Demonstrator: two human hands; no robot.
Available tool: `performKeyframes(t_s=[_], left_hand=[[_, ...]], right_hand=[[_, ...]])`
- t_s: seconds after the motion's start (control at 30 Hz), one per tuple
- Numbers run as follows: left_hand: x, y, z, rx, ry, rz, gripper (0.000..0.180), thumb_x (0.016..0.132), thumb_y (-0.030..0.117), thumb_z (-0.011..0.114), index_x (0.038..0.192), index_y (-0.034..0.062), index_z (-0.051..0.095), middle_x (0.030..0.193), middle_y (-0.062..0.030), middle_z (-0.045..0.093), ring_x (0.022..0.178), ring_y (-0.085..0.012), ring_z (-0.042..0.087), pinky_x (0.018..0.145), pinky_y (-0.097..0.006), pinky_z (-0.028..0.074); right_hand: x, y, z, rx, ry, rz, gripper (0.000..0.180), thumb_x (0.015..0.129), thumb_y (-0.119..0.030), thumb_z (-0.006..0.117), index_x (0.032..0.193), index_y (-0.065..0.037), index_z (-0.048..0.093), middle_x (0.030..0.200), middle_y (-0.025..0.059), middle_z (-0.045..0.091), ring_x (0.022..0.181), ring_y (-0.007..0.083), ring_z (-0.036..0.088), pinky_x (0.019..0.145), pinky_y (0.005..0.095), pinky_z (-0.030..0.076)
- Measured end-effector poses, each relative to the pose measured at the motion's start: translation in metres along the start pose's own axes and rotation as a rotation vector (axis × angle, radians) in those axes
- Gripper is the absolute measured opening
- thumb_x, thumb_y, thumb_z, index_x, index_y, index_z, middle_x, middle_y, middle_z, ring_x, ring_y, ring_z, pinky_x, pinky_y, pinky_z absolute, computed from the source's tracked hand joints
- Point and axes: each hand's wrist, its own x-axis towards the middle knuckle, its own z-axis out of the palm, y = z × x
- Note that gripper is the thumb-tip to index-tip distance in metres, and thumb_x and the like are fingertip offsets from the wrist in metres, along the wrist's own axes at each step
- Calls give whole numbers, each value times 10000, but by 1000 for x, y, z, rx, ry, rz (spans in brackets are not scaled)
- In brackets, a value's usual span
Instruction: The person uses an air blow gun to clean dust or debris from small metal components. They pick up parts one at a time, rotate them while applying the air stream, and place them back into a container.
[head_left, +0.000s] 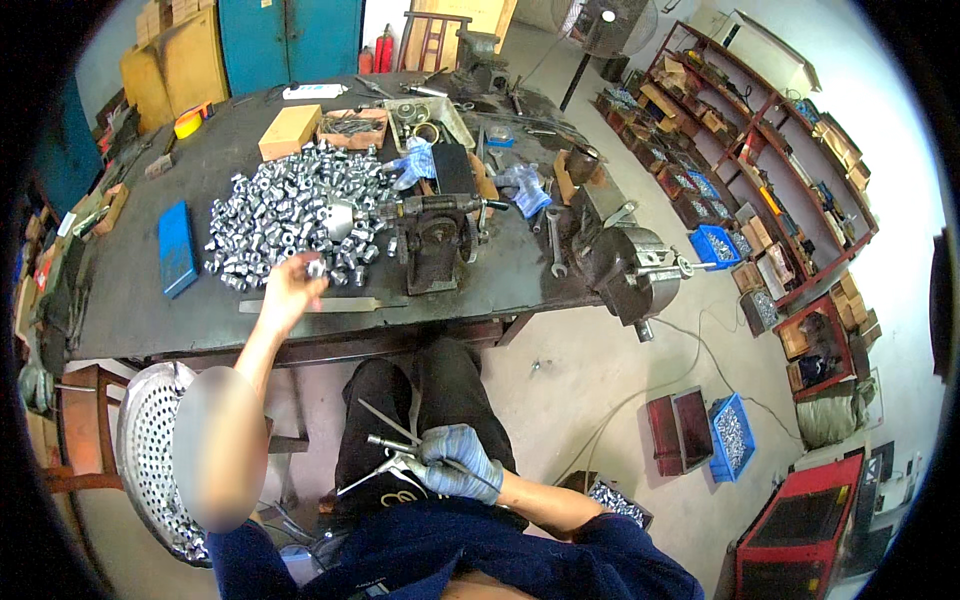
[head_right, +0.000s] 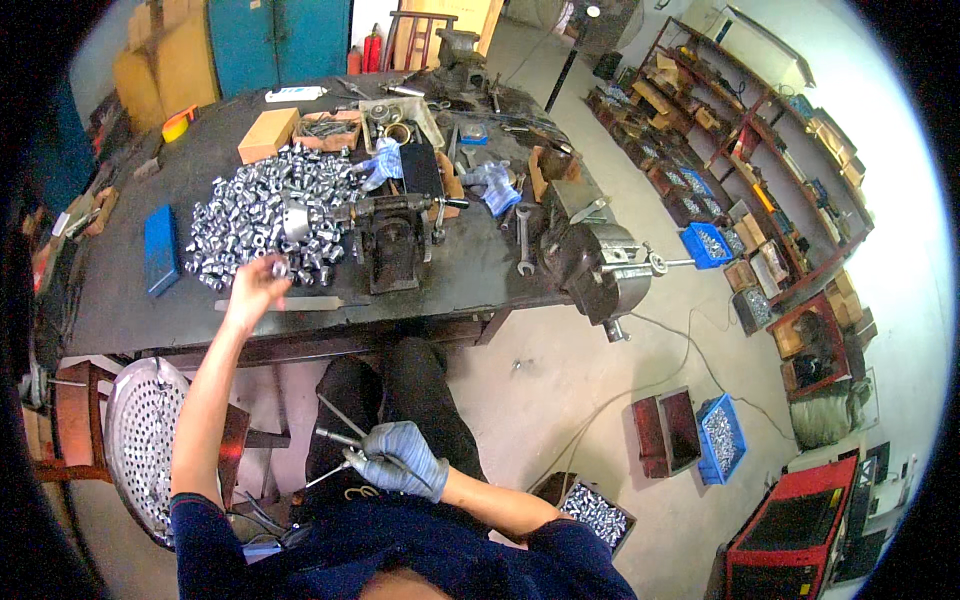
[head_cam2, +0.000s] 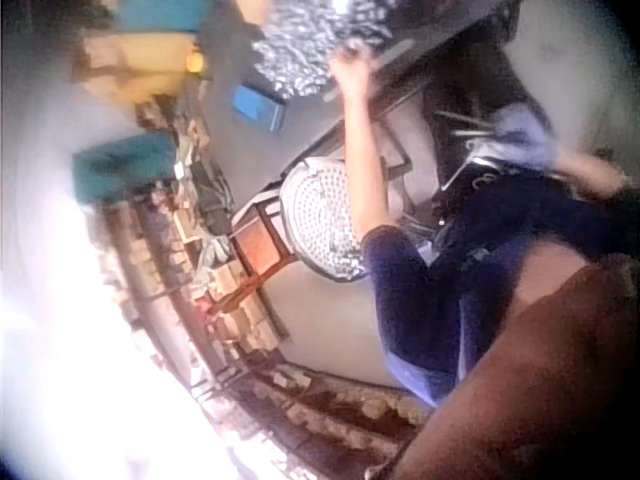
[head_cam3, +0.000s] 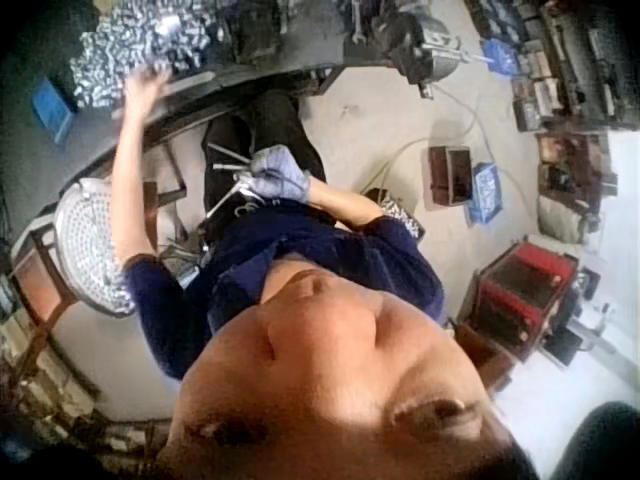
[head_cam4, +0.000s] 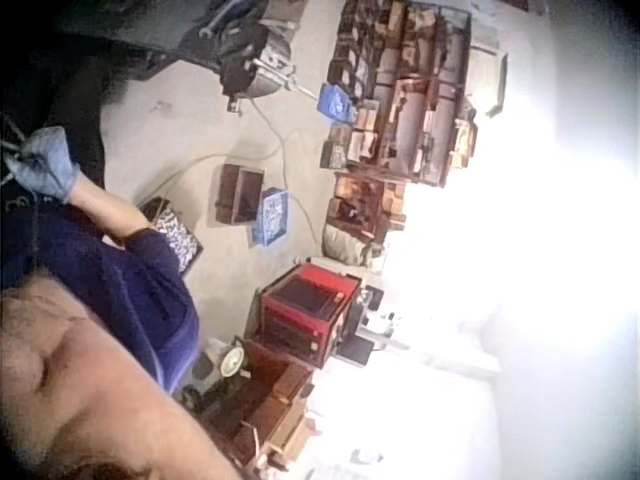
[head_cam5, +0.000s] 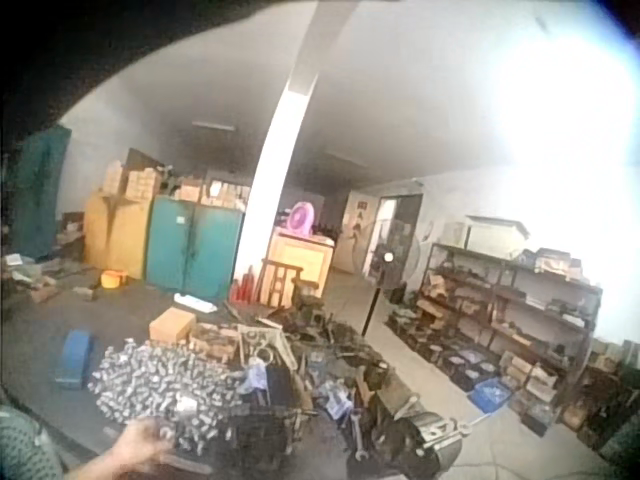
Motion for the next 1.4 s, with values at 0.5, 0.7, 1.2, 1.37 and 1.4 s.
performKeyframes(t_s=[0.5,0.7,1.2,1.37,1.4], left_hand=[[-242,5,-200,451,428,-229,349,745,85,577,1087,43,630,698,-94,655,592,-110,585,572,-268,478],[-393,-27,-259,1108,361,-650,385,676,87,572,1052,121,649,787,-105,652,783,-265,638,731,-362,507],[-343,-38,-254,1433,325,-574,289,652,224,683,930,147,679,825,-101,638,814,-289,623,720,-395,496],[-282,20,-155,523,373,-398,257,744,89,680,959,-34,610,707,-86,630,579,-108,570,544,-249,455],[-273,30,-129,290,296,-365,239,753,53,640,962,-48,584,737,-84,623,591,-121,577,554,-243,463]], right_hand=[[-23,12,20,95,-51,277,377,847,-336,606,594,-55,597,574,91,601,511,177,568,494,291,432],[-8,9,39,161,-137,162,346,863,-261,584,594,-51,526,582,101,593,490,165,532,472,280,405],[-7,-2,33,90,-119,223,307,824,-244,643,601,-48,568,585,88,590,538,177,568,529,303,453],[-5,1,33,4,-193,142,225,780,-218,672,625,-102,559,584,90,610,553,222,601,548,320,475],[-2,0,34,-23,-186,96,207,767,-220,682,640,-109,562,591,94,609,566,238,603,557,327,475]])
